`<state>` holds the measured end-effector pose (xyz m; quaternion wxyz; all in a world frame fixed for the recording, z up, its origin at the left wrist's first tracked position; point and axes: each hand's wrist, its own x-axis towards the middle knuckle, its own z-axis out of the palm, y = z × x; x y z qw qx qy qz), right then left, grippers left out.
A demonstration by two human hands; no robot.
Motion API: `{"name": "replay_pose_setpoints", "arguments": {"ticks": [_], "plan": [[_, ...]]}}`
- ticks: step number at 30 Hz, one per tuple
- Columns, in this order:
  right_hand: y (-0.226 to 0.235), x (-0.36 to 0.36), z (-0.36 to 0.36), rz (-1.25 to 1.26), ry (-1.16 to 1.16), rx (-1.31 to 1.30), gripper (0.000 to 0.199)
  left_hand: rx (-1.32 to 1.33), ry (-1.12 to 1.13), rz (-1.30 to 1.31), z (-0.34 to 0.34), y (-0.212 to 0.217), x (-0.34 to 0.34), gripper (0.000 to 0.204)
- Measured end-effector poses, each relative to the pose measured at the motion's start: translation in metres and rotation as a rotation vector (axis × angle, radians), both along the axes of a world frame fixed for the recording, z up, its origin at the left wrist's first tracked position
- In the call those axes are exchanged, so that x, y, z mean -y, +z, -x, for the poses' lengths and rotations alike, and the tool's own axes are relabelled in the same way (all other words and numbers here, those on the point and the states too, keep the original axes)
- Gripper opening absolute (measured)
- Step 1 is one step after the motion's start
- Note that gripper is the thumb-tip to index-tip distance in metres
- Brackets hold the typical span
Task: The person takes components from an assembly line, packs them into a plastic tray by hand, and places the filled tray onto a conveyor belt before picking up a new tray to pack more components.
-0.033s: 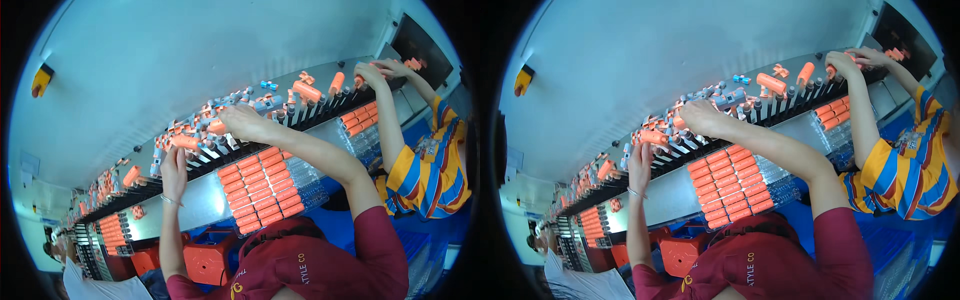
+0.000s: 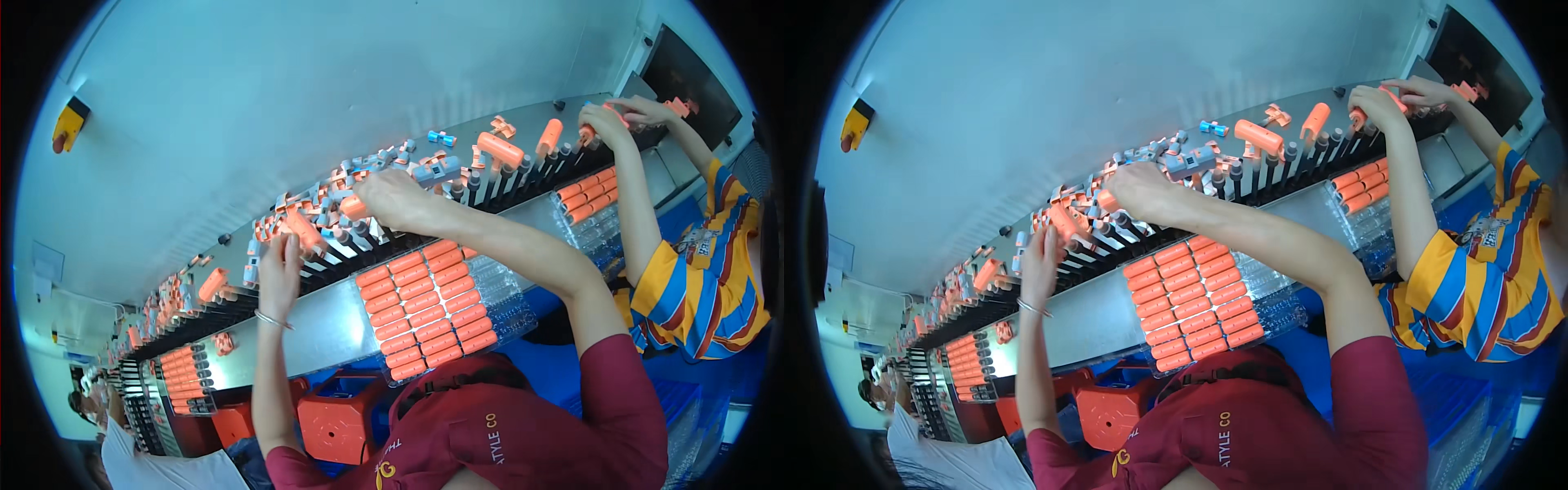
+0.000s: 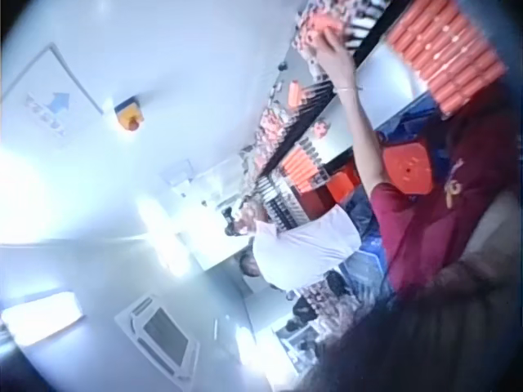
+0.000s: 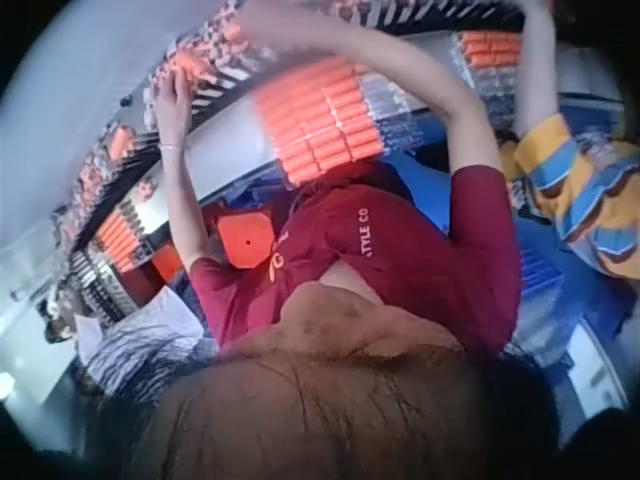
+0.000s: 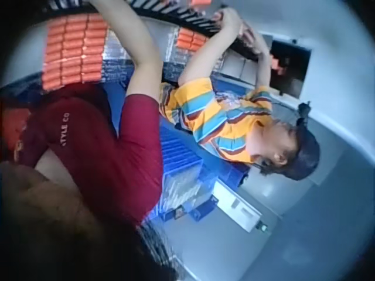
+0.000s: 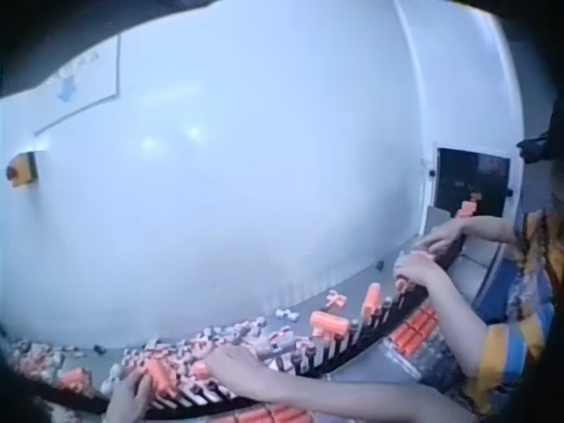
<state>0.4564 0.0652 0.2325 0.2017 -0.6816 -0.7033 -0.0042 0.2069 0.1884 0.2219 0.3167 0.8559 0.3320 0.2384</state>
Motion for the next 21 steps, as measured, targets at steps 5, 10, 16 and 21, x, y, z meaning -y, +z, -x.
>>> {"name": "replay_pose_setpoints", "arguments": {"ticks": [5, 10, 16, 21], "plan": [[-0.015, -0.006, 0.039, -0.452, 0.042, 0.177, 0.022, -0.288, -0.186, -0.106, 0.007, 0.027, -0.042, 0.034], [0.010, 0.061, 0.029, -0.690, 0.014, -0.199, 0.040, -0.238, -0.071, -0.547, 0.038, 0.014, -0.042, 0.031], [-0.144, 0.194, -0.046, -0.265, -0.234, -0.214, 0.034, -0.093, 0.200, -0.940, 0.074, -0.028, -0.043, 0.037], [-0.203, 0.217, -0.056, -0.251, -0.253, -0.119, 0.031, 0.144, 0.178, -0.654, 0.042, -0.062, 0.051, 0.039]]}}
